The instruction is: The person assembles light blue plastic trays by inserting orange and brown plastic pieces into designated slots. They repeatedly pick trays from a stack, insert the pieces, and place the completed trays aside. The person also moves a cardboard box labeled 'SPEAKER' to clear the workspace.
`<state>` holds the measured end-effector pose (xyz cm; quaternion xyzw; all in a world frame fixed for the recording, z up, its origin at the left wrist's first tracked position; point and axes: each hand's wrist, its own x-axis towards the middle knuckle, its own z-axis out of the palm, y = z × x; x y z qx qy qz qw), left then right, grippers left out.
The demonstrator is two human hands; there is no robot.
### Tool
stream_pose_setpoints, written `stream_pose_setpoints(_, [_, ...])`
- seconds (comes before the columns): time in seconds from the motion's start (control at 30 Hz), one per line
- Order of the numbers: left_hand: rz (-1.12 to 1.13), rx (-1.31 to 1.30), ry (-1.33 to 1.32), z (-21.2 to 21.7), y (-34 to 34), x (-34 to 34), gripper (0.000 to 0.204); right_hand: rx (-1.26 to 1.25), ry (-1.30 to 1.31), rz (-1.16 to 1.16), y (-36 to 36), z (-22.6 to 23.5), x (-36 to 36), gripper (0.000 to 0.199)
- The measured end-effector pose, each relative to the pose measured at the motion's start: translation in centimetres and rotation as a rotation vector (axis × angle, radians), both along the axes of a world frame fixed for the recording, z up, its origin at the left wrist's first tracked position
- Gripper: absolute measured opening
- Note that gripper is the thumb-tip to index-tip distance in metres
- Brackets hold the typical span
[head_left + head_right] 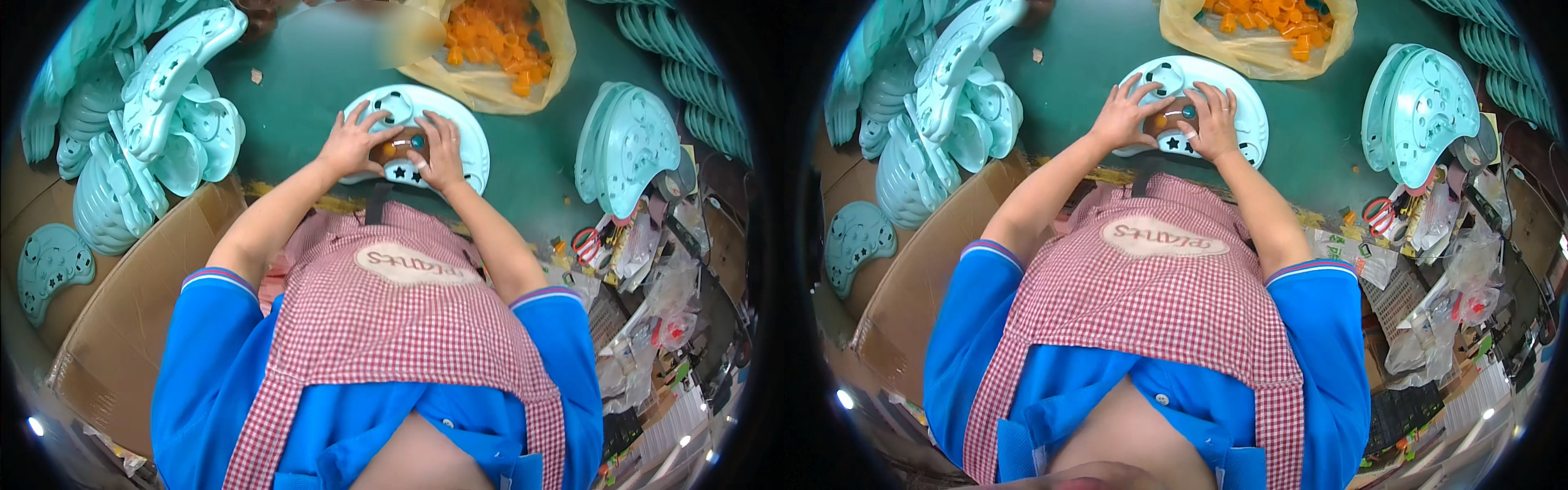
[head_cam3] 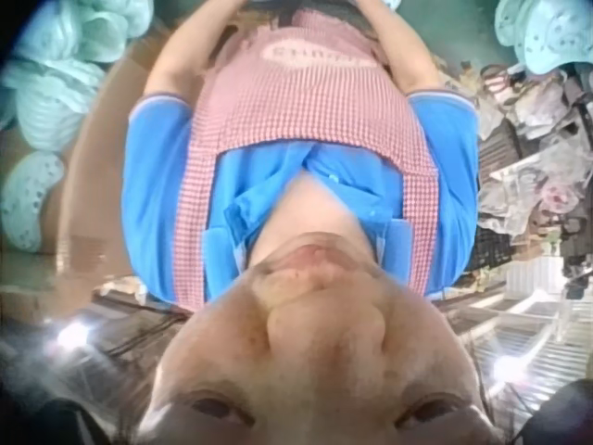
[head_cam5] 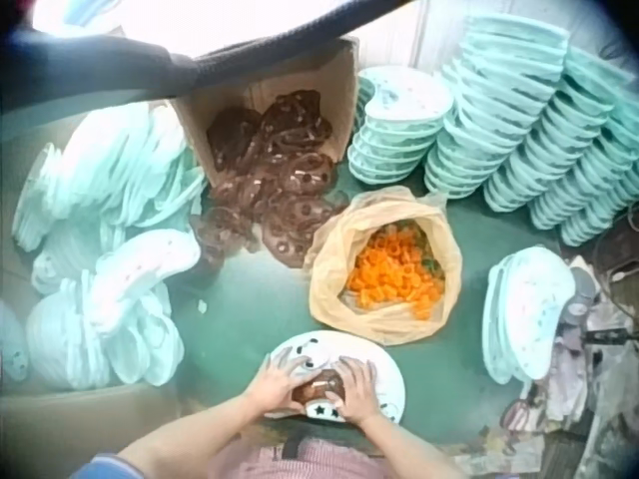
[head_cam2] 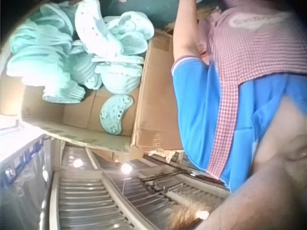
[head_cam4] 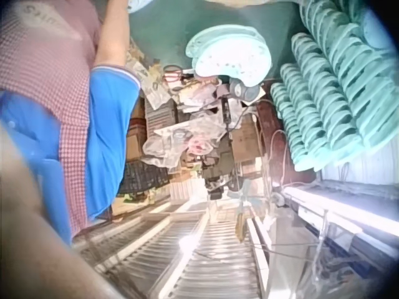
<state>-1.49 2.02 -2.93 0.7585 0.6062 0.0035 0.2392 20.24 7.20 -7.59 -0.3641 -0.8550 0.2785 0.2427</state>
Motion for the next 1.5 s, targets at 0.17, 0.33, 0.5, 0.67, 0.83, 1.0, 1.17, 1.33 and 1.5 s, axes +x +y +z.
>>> stream_pose_setpoints(0.17, [0.003, -0.059, 0.029, 0.6, -0.5, 1.0, 0.096, -0.222, 0.242, -0.087, -0.1, 0.8, 0.2, 0.06])
stream_pose_setpoints(0.33, [0.03, -0.01, -0.003, 0.2, -1.4, 0.5, 0.096, -0.061, 0.067, -0.084, 0.2, 0.5, 0.9, 0.059])
stream_pose_setpoints(0.5, [1.043, -0.13, -0.367, -4.3, -5.4, 2.1, 0.092, -0.435, -0.247, -0.77, -5.3, -1.8, 7.7, 0.068])
stream_pose_setpoints(0.67, [1.118, -0.054, -0.527, 0.9, -3.6, 1.6, 0.078, -1.151, 0.566, -0.639, -0.6, 9.0, 11.5, 0.051])
stream_pose_setpoints(0.83, [0.59, 0.487, -0.26, 6.9, 0.0, -5.3, 0.056, -0.015, 0.543, -0.653, 2.4, 17.9, 17.7, 0.036])
stream_pose_setpoints(1.0, [0.81, 0.211, 0.85, 6.9, 4.9, -22.4, 0.073, 0.445, -0.603, -0.707, 10.1, 12.3, 27.3, 0.034])
stream_pose_setpoints(1.17, [0.845, 0.005, 0.692, 7.7, 2.2, -31.9, 0.083, 0.8, -0.846, -0.609, 12.1, 13.3, 23.7, 0.039])
stream_pose_setpoints(1.33, [0.611, 0.623, 0.543, 9.8, 0.8, -16.2, 0.048, 0.295, -0.237, -0.205, 12.9, 9.9, 14.3, 0.018])
stream_pose_setpoints(1.5, [-0.12, 0.28, -0.156, 2.2, -3.8, 3.6, 0.065, 0.09, -0.378, -0.294, 17.0, 1.5, 7.4, 0.022])
